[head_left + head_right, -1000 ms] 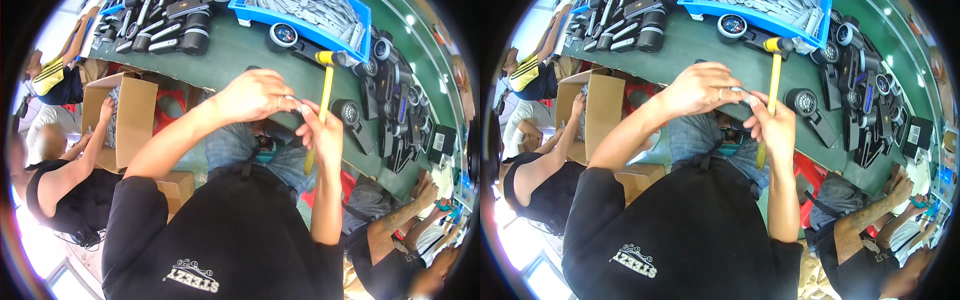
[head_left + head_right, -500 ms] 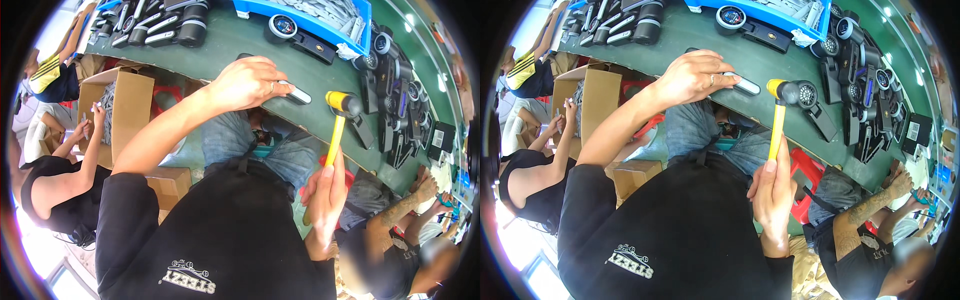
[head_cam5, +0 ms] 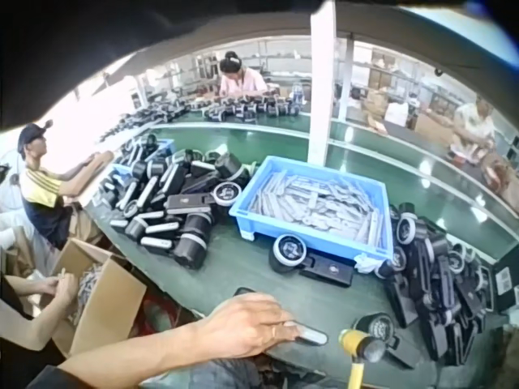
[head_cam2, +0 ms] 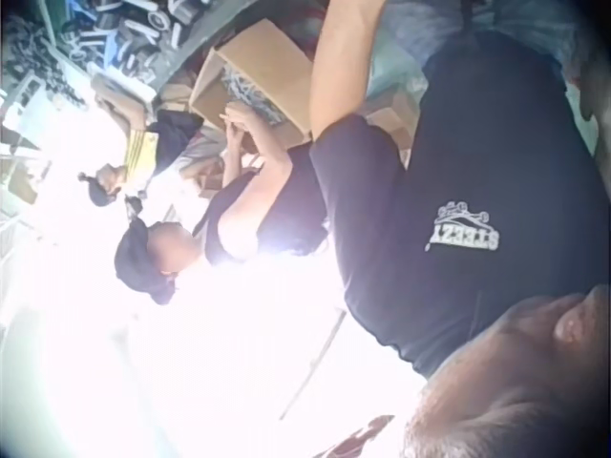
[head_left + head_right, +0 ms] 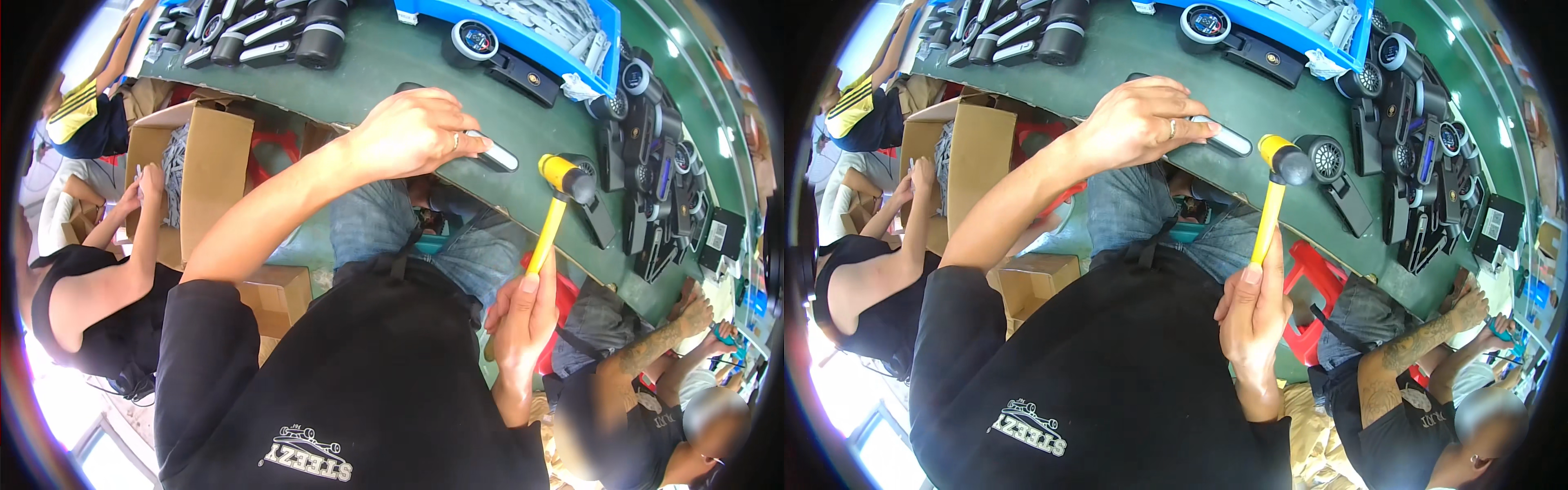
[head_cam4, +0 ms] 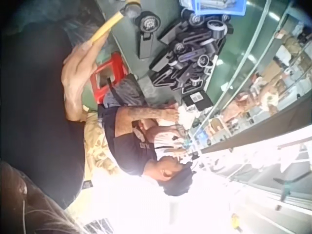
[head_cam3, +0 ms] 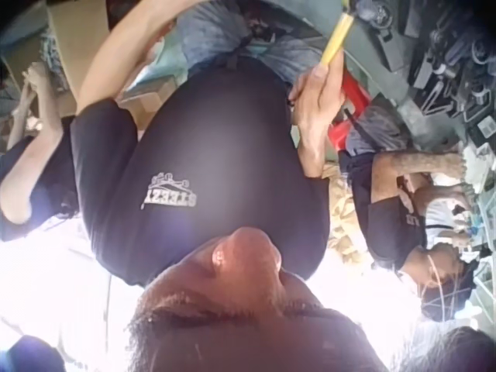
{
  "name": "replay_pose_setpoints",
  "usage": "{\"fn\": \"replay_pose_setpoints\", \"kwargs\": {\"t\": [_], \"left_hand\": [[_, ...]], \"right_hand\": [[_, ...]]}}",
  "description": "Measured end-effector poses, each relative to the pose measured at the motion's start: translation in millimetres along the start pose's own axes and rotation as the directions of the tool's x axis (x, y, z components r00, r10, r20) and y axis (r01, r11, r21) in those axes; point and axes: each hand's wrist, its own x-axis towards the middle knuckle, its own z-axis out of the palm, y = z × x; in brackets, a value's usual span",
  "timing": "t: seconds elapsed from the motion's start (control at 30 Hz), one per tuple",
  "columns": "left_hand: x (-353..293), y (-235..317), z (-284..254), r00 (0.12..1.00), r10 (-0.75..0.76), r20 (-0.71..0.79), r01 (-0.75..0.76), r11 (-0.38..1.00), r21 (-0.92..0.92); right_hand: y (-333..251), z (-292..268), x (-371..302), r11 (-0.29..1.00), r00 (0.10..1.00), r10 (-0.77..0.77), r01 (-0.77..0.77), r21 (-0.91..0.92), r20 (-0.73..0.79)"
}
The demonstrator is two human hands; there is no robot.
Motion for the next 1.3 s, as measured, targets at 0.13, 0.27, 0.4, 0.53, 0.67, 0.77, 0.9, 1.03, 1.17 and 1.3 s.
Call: {"fn": "replay_pose_setpoints", "kwargs": {"t": [0.13, 0.27, 0.4, 0.53, 0.67, 0.77, 0.9, 1.03, 1.17, 1.3], "left_hand": [[2, -1, -1, 1.0, -0.012, -0.018, 0.012, 1.0, 0.012], [1, 0, -5, 1.0, -0.011, 0.012, 0.011, 1.0, -0.006], [1, 3, -7, 0.969, -0.207, 0.132, 0.22, 0.971, -0.095], [5, 7, -8, 0.926, -0.328, 0.184, 0.361, 0.914, -0.186], [6, 2, -6, 0.913, -0.357, 0.195, 0.393, 0.898, -0.197], [6, -3, -9, 0.922, -0.348, 0.168, 0.378, 0.902, -0.209], [5, -4, -17, 0.947, -0.248, 0.206, 0.283, 0.945, -0.165], [-9, 6, -26, 0.966, -0.239, 0.094, 0.241, 0.971, -0.003], [-20, -18, -102, 0.877, -0.403, -0.26, 0.435, 0.897, 0.079], [-3, -98, -190, 0.597, -0.656, -0.462, 0.795, 0.558, 0.235]], "right_hand": [[2, 1, 11, 0.975, 0.993, 0.093, -0.076, -0.207, 0.073], [-2, 11, 22, 0.953, 0.957, 0.277, -0.261, -0.154, 0.089], [-28, 6, 12, 0.972, 0.981, 0.167, -0.148, -0.185, 0.096], [-15, 26, 27, 0.968, 0.971, 0.186, -0.154, -0.2, 0.153], [-13, 30, 34, 0.979, 0.983, 0.136, -0.115, -0.169, 0.119], [-14, 20, 44, 0.942, 0.964, 0.24, -0.202, -0.266, 0.117], [-4, -16, 38, 0.878, 0.951, -0.241, 0.129, -0.46, -0.194], [45, -91, 73, 0.658, 0.842, -0.495, 0.203, -0.725, -0.214], [70, -109, 82, 0.598, 0.893, -0.434, 0.185, -0.78, -0.12], [79, -115, 88, 0.669, 0.915, -0.384, 0.181, -0.72, -0.127]]}}
